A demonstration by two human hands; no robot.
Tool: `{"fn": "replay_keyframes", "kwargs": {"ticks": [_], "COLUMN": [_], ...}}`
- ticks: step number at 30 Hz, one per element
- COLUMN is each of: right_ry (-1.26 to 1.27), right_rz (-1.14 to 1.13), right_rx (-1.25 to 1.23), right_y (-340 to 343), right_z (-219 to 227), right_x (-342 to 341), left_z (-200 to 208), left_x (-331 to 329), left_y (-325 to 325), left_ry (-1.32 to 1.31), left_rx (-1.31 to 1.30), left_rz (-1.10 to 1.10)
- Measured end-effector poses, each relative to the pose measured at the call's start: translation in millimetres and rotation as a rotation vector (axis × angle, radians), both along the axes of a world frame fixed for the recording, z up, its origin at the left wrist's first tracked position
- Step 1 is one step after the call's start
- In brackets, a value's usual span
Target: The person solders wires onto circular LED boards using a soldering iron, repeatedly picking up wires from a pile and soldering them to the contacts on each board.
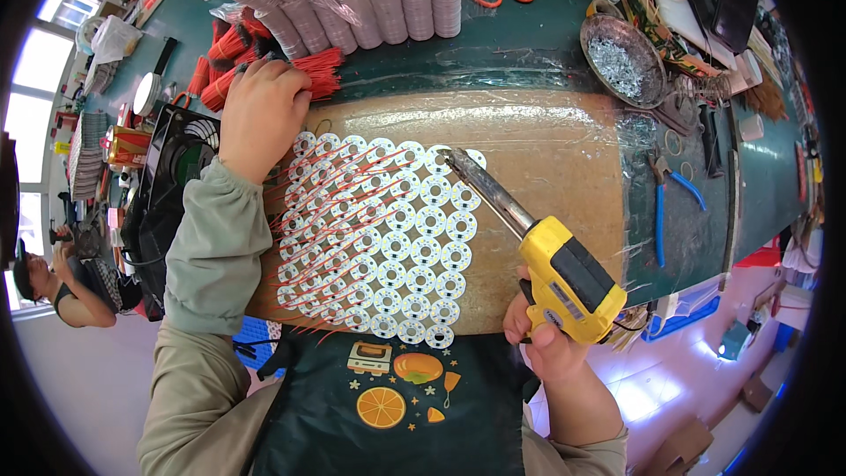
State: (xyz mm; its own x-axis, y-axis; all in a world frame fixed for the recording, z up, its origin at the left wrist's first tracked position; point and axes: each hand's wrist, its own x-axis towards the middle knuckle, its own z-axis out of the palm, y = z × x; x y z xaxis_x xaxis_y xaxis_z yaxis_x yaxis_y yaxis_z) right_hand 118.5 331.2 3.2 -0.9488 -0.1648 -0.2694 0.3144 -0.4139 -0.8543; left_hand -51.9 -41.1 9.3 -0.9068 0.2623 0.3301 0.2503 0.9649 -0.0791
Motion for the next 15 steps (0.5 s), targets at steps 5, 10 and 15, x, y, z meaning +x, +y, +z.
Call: {"fn": "replay_keyframes", "kwargs": {"ticks": [5,10,15], "right_ry": [0.023,0.013,0.018], "right_rz": [-0.006,0.003,0.002], "right_rx": [-0.002,-0.014,-0.014], "right_y": [-1.4,-1.4,-2.6], "right_z": [0.6,-0.7,0.6], "right_x": [-0.9,-0.4,-0.9], "left_z": [1.2,8.7,5.8], "left_x": [-0.6,-3.9,-6.0], "left_y": [0.1,3.3,1.1], "left_ry": [0.037,-0.082,-0.086], "left_rx": [0.041,0.031,0.020], "left_rz": [-0.002,0.048,0.044]}}
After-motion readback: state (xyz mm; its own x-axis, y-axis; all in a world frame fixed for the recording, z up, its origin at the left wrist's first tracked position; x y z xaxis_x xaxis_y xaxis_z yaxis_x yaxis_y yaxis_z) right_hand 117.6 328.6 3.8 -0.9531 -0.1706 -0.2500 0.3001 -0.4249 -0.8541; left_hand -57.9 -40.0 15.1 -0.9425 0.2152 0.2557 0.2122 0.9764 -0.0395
